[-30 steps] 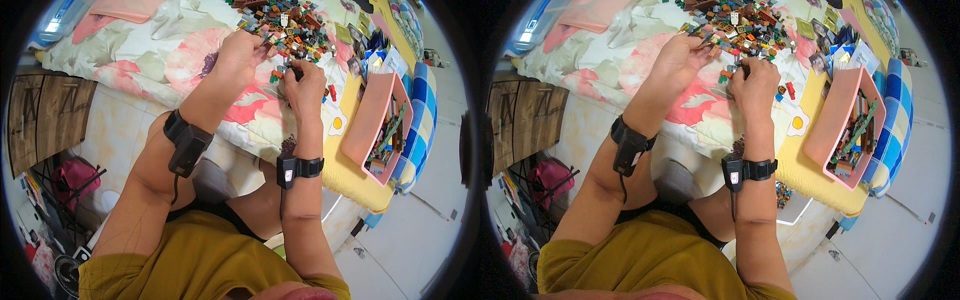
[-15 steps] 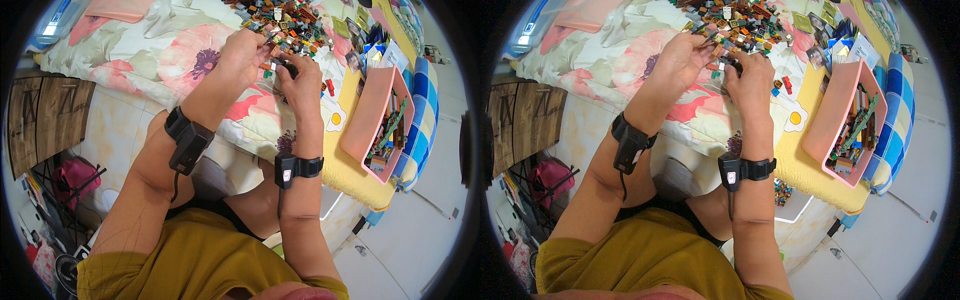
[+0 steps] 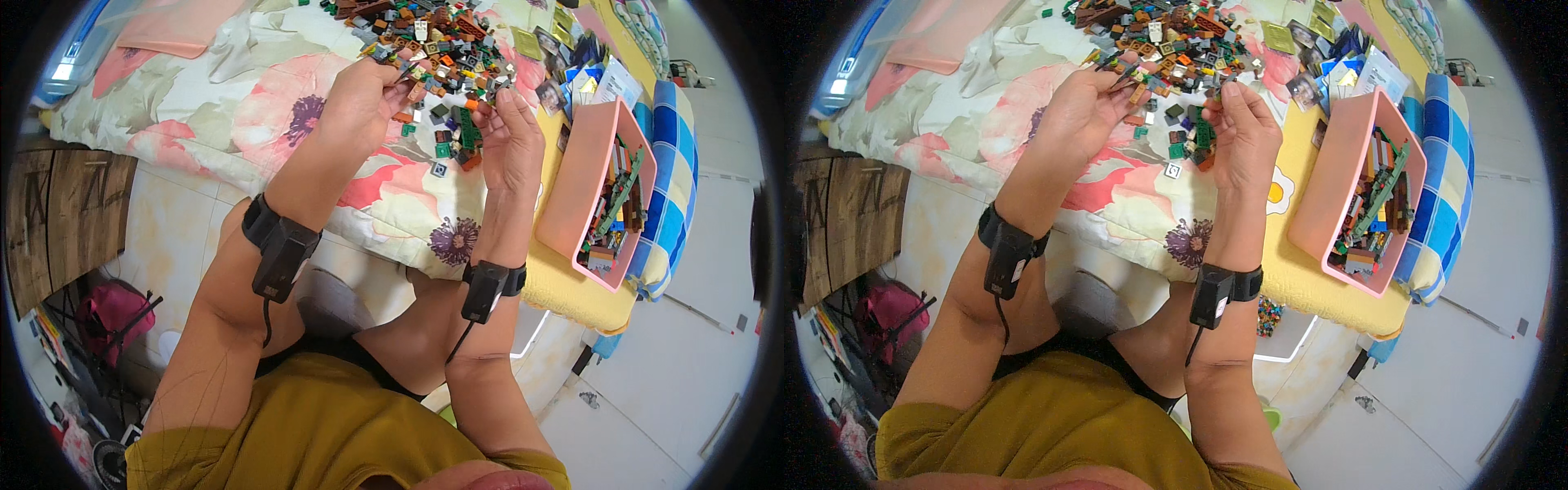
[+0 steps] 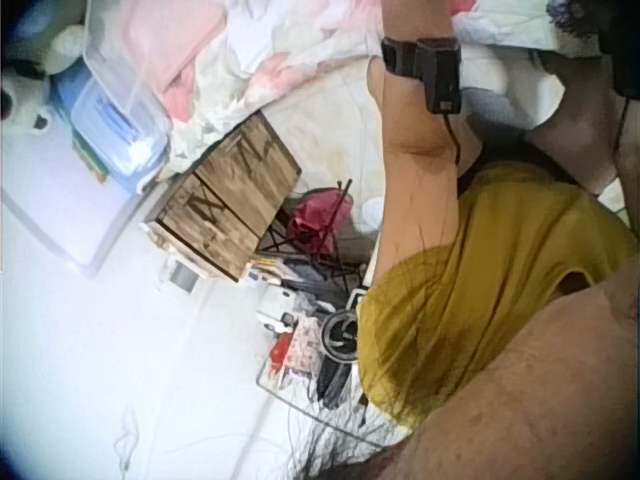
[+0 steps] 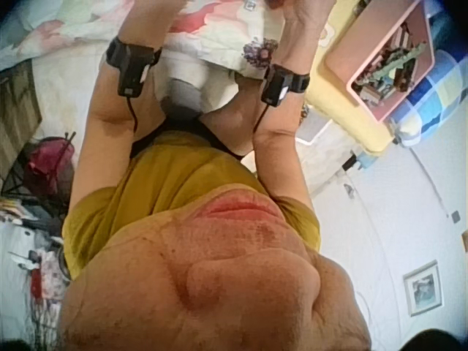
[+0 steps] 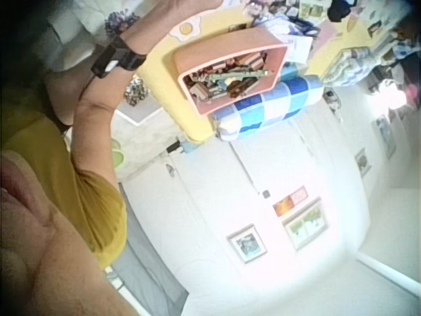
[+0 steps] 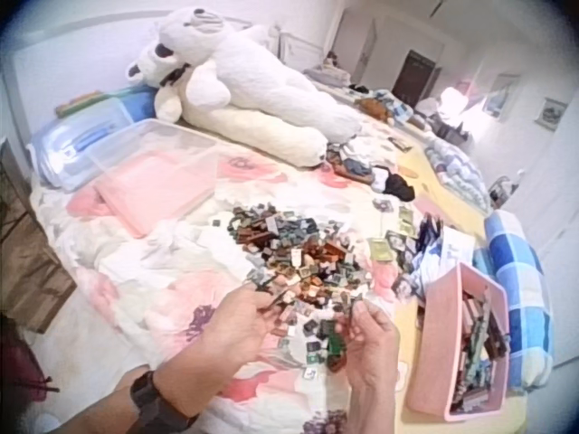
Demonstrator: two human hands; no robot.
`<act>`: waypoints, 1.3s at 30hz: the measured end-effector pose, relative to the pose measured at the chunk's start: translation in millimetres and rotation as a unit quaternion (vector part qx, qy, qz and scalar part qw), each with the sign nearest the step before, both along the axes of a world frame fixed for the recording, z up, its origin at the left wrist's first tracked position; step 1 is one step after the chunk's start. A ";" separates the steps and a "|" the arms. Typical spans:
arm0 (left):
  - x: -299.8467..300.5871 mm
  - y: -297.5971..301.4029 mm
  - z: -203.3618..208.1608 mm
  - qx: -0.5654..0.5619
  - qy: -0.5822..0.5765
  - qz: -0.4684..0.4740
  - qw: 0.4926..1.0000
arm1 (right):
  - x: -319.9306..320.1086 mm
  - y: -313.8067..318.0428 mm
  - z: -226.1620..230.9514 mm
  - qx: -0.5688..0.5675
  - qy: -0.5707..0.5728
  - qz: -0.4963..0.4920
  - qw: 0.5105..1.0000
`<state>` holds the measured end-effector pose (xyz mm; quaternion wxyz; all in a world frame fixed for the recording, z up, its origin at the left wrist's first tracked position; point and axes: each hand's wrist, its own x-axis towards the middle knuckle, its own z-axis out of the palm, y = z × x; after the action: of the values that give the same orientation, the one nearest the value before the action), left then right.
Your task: The person sits on the floor and assembles small plastic building blocks into toy figures. They pick pieces from a pile on a floral sheet, connect them by hand, and occasionally wipe the pieces with a white cloth.
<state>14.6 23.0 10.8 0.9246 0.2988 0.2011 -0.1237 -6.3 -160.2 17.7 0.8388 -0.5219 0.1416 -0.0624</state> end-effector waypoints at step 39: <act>6.1 2.5 -4.2 -0.002 -0.019 0.003 1.000 | -17.6 38.9 -14.7 -0.654 -0.108 0.191 0.724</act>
<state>20.7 25.5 6.7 0.9293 0.2984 0.1841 -0.1158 -23.8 -121.3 3.0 0.2936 -0.9466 -0.1287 -0.0343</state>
